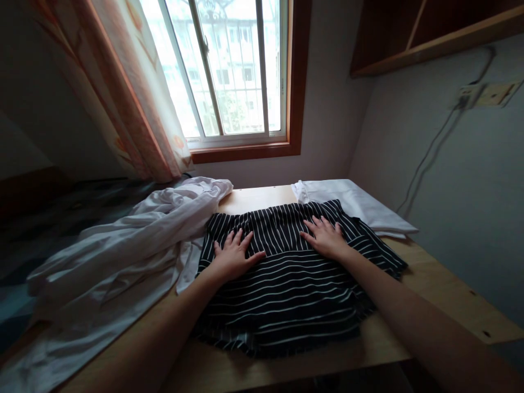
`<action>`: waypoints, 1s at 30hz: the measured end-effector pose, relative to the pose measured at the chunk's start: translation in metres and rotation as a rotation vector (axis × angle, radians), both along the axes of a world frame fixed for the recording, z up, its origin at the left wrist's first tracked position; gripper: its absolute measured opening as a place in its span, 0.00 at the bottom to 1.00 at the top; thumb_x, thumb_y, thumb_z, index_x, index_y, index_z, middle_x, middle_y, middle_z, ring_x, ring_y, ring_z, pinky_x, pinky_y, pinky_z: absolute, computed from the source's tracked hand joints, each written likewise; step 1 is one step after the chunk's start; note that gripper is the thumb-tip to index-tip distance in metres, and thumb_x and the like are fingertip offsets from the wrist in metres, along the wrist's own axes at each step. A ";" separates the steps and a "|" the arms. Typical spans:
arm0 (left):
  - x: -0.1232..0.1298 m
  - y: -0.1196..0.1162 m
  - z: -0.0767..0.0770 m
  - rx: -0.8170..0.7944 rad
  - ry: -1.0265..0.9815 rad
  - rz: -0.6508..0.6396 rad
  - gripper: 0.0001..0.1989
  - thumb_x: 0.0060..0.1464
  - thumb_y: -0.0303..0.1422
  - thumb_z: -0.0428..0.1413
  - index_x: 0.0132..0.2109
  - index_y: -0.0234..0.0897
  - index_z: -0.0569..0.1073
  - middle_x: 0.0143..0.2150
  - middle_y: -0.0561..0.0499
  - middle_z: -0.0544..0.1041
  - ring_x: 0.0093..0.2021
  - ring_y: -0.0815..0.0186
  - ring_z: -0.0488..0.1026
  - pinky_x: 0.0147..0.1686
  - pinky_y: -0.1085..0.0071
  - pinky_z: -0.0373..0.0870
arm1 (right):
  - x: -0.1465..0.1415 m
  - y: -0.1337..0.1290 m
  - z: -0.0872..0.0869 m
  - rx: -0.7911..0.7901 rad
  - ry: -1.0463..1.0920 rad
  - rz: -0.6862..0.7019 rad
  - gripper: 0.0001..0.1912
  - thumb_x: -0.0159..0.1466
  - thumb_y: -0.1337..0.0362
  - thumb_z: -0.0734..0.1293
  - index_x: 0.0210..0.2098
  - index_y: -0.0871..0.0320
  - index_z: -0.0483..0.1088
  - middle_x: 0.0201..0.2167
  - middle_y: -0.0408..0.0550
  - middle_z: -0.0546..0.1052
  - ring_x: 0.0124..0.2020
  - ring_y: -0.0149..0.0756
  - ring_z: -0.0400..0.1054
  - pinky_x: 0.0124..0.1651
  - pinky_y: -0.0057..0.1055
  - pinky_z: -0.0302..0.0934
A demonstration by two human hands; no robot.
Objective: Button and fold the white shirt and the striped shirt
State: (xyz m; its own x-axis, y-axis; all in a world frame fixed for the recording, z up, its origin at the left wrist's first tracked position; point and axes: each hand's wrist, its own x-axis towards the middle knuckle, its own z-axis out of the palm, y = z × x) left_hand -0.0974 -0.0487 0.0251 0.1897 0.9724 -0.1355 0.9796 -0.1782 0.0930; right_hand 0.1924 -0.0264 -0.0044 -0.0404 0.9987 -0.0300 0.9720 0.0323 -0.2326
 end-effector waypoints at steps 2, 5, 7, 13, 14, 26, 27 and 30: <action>0.002 0.002 0.008 -0.023 0.016 0.008 0.44 0.57 0.64 0.38 0.73 0.45 0.48 0.75 0.43 0.41 0.72 0.38 0.38 0.62 0.31 0.41 | 0.000 0.000 0.004 -0.014 -0.006 0.006 0.36 0.69 0.40 0.48 0.71 0.48 0.50 0.73 0.50 0.46 0.73 0.52 0.35 0.67 0.63 0.31; 0.010 0.010 0.024 -0.020 0.041 0.009 0.41 0.60 0.59 0.39 0.72 0.41 0.49 0.72 0.37 0.54 0.69 0.37 0.51 0.58 0.34 0.55 | 0.001 0.005 0.017 -0.049 -0.009 0.028 0.36 0.68 0.40 0.51 0.70 0.50 0.53 0.72 0.53 0.50 0.71 0.57 0.41 0.65 0.66 0.38; 0.019 0.020 0.030 0.081 0.063 -0.014 0.37 0.63 0.54 0.39 0.71 0.37 0.54 0.66 0.34 0.65 0.64 0.40 0.61 0.56 0.41 0.61 | -0.002 0.011 0.028 -0.030 -0.018 0.041 0.34 0.68 0.42 0.54 0.67 0.52 0.59 0.69 0.57 0.58 0.68 0.59 0.50 0.63 0.65 0.45; 0.053 0.054 0.005 0.368 -0.026 -0.190 0.28 0.67 0.43 0.40 0.69 0.38 0.58 0.71 0.44 0.57 0.71 0.55 0.49 0.69 0.55 0.44 | -0.039 0.040 0.043 0.236 -0.036 0.193 0.26 0.70 0.55 0.56 0.66 0.51 0.61 0.67 0.53 0.61 0.68 0.48 0.51 0.66 0.50 0.46; 0.056 0.058 -0.001 0.328 -0.044 -0.185 0.29 0.66 0.45 0.41 0.70 0.40 0.56 0.73 0.46 0.54 0.72 0.54 0.47 0.69 0.52 0.43 | -0.045 0.045 0.039 0.241 -0.041 0.227 0.26 0.71 0.55 0.55 0.66 0.50 0.60 0.69 0.51 0.59 0.70 0.48 0.48 0.68 0.52 0.42; 0.025 0.074 -0.011 0.137 -0.064 -0.058 0.36 0.62 0.58 0.37 0.71 0.48 0.54 0.74 0.50 0.48 0.73 0.49 0.41 0.66 0.36 0.37 | -0.045 0.064 -0.001 0.105 0.066 0.149 0.35 0.70 0.41 0.46 0.71 0.50 0.50 0.71 0.48 0.53 0.72 0.46 0.42 0.70 0.55 0.31; 0.021 0.076 -0.011 0.138 -0.062 -0.043 0.36 0.62 0.57 0.37 0.71 0.47 0.54 0.74 0.50 0.48 0.73 0.49 0.41 0.66 0.36 0.37 | -0.042 0.064 -0.001 0.106 0.061 0.135 0.36 0.70 0.41 0.45 0.71 0.51 0.51 0.71 0.48 0.53 0.72 0.46 0.42 0.70 0.56 0.31; 0.011 0.080 -0.012 0.139 -0.061 -0.012 0.37 0.62 0.57 0.37 0.71 0.46 0.54 0.74 0.49 0.47 0.73 0.50 0.41 0.66 0.37 0.38 | -0.034 0.065 -0.001 0.096 0.031 0.091 0.37 0.70 0.41 0.44 0.70 0.51 0.53 0.72 0.48 0.52 0.72 0.46 0.40 0.69 0.58 0.29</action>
